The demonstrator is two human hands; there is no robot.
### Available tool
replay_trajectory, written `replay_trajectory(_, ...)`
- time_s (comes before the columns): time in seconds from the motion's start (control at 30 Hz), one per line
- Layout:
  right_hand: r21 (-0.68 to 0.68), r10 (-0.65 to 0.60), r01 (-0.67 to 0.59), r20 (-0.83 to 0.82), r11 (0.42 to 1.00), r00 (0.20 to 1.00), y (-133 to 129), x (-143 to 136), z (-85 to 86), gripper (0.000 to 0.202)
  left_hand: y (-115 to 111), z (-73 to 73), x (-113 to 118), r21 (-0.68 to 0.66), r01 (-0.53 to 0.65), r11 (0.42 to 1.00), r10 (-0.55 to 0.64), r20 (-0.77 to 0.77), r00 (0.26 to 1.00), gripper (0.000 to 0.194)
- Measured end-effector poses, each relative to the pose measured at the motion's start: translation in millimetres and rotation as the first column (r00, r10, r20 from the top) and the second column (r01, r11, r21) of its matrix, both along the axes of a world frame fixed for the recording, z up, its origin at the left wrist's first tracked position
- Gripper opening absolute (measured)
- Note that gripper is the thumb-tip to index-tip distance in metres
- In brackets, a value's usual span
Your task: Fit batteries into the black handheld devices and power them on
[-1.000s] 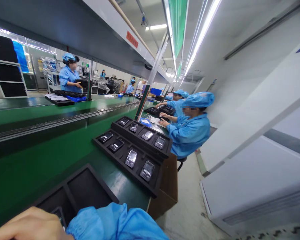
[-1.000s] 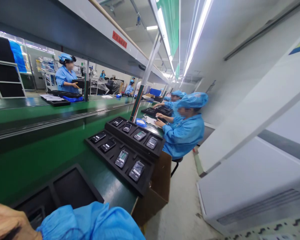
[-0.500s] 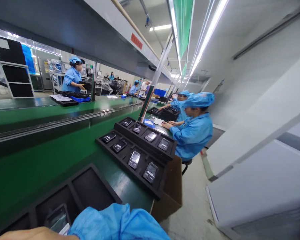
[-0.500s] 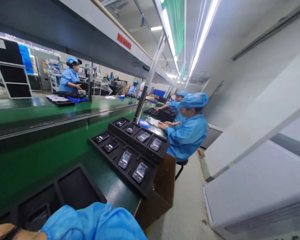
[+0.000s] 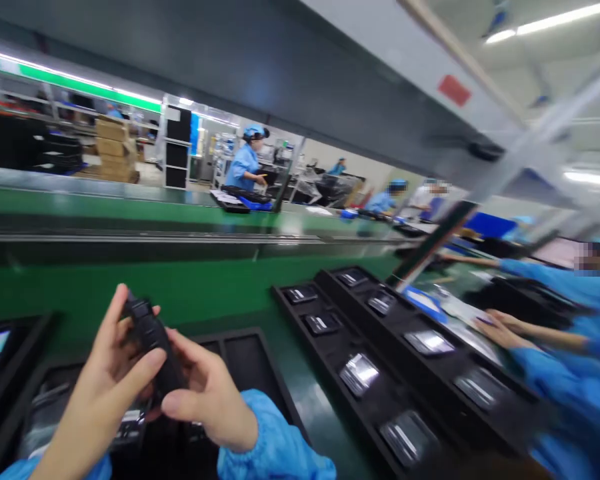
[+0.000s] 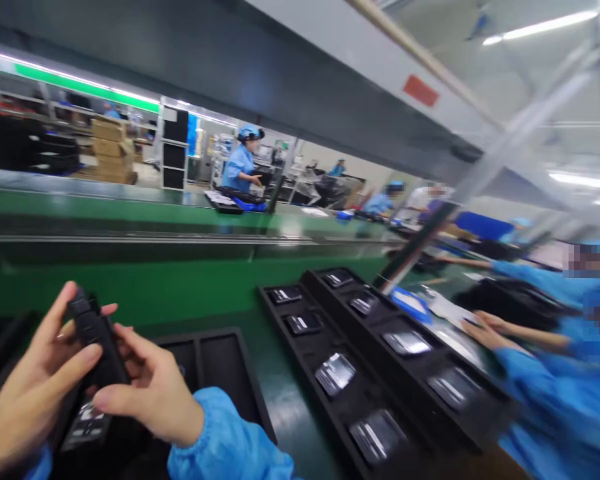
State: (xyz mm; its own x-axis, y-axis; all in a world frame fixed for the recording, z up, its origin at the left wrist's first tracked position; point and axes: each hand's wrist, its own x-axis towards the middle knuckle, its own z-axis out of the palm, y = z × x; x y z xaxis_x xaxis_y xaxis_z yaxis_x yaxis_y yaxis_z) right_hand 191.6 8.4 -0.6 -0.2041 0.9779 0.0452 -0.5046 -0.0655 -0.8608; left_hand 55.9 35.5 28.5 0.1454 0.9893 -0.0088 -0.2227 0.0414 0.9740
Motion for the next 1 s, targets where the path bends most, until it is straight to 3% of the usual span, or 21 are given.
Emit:
replay_trajectory(0.17,0.076,0.041,-0.045,0.043,0.996,0.998,4,8,-4.8,0.074,3,-2.0,-1,0.078,0.121,0.990,-0.127,0.077,0.989,0.095)
replay_trajectory(0.37,0.178,0.027,-0.048,0.120,0.983,0.992,7,13,-7.6,0.068,2,-8.3,-6,0.180,0.245,0.953,-0.259,0.058,0.964,0.102)
replay_trajectory(0.57,0.184,-0.014,-0.027,0.215,0.983,0.977,6,15,-8.0,0.064,4,-7.5,-1,0.164,0.239,0.957,-0.254,0.075,0.964,0.104)
replay_trajectory(0.77,0.070,-0.021,0.011,0.147,0.998,0.989,7,15,1.0,0.055,5,-4.7,0,0.153,0.273,0.950,-0.282,0.034,0.959,0.111)
replay_trajectory(0.87,0.032,-0.026,0.022,0.147,0.999,0.989,11,18,-3.9,0.052,5,-5.6,2,0.170,0.272,0.947,-0.278,0.016,0.960,0.113)
replay_trajectory(1.0,0.080,-0.016,0.001,0.179,0.997,0.984,16,25,-13.0,0.049,7,-5.9,4,0.188,0.253,0.949,-0.259,0.009,0.966,0.117)
